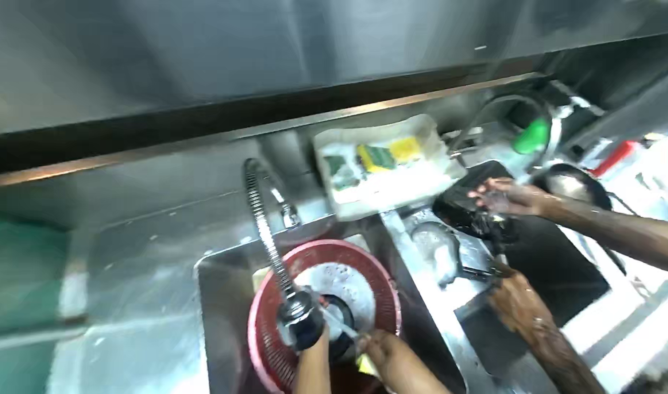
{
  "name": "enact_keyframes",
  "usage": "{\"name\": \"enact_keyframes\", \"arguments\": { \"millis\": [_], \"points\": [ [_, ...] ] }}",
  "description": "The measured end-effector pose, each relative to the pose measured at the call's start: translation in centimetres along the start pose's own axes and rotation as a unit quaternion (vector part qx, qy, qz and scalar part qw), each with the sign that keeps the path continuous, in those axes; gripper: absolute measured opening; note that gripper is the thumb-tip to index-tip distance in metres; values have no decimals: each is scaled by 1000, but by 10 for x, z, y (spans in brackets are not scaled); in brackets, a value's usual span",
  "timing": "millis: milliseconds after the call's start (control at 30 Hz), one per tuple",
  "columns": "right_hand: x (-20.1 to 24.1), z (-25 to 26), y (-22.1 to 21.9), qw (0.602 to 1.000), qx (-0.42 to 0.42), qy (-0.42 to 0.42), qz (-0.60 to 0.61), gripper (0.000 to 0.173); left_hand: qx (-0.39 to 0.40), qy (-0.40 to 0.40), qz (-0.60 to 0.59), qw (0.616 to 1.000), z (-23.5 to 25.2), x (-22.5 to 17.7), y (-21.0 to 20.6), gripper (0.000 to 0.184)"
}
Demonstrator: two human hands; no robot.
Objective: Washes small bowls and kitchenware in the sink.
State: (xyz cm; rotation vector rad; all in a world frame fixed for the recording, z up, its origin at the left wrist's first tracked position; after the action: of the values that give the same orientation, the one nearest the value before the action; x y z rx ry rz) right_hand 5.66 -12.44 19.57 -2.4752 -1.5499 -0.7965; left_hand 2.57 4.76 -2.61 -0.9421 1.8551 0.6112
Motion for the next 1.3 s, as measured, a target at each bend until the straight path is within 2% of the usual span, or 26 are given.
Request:
{"name": "enact_keyframes", "arguments": {
  "millis": [33,67,133,200,300,400,500,600,700,767,833,900,967,1033,1100,1167,1200,1300],
  "points": [
    [-54,45,-19,977,-74,199,22,33,17,10,-5,1000,1,2,-2,49],
    [-89,82,-33,974,-60,208,61,37,40,41,-9,998,-5,4,-6,48],
    [-111,119,-52,990,-34,112,77,39,88,118,-39,988,-22,9,-14,41],
    [-110,135,-67,996,-15,82,34,41,132,146,-68,978,-37,15,-9,33],
    [-107,144,-84,994,25,94,-42,48,120,105,-3,987,-44,-18,31,27],
    [-112,150,-84,996,29,79,-41,49,79,24,182,980,-36,-65,102,30],
    [-119,161,-73,996,20,71,-52,48,-18,-48,381,923,-26,-107,186,35],
    [-125,174,-65,993,7,76,-87,48,-100,-75,491,862,-16,-116,246,35],
    [-122,183,-63,991,7,80,-106,47,-132,-103,552,817,-9,-101,277,29],
    [-120,185,-63,991,14,74,-115,49,-142,-128,567,801,-9,-92,285,26],
    [-124,185,-60,990,17,67,-123,51,-165,-159,568,790,-16,-88,283,25],
    [-125,187,-57,989,4,80,-121,52,-184,-218,556,780,-25,-96,265,26],
    [-126,185,-56,990,-7,89,-108,50,-112,-230,539,803,-31,-89,218,29],
    [-130,182,-54,991,-9,91,-102,49,14,-142,524,839,-19,-40,160,33],
    [-135,173,-52,991,-5,74,-108,49,109,26,524,844,0,36,118,42],
    [-138,156,-52,992,-1,55,-109,51,141,179,531,816,5,97,106,57],
    [-137,146,-52,993,-5,55,-102,53,139,220,513,818,5,114,108,61],
    [-144,129,-38,997,-34,63,-31,53,120,248,475,836,14,130,103,51]
  ]
}}
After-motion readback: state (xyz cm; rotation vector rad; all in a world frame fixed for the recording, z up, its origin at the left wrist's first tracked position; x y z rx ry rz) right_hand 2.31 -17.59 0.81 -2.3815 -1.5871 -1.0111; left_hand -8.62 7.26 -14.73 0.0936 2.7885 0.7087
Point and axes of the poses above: each hand's wrist, its own z-axis towards the middle knuckle, its own y-axis out of the back of the hand, x = y × z, the point moved 6 cm from there along z, towards the middle knuckle, and after that the axes turned 6 degrees about x, right-handed, at the moved point
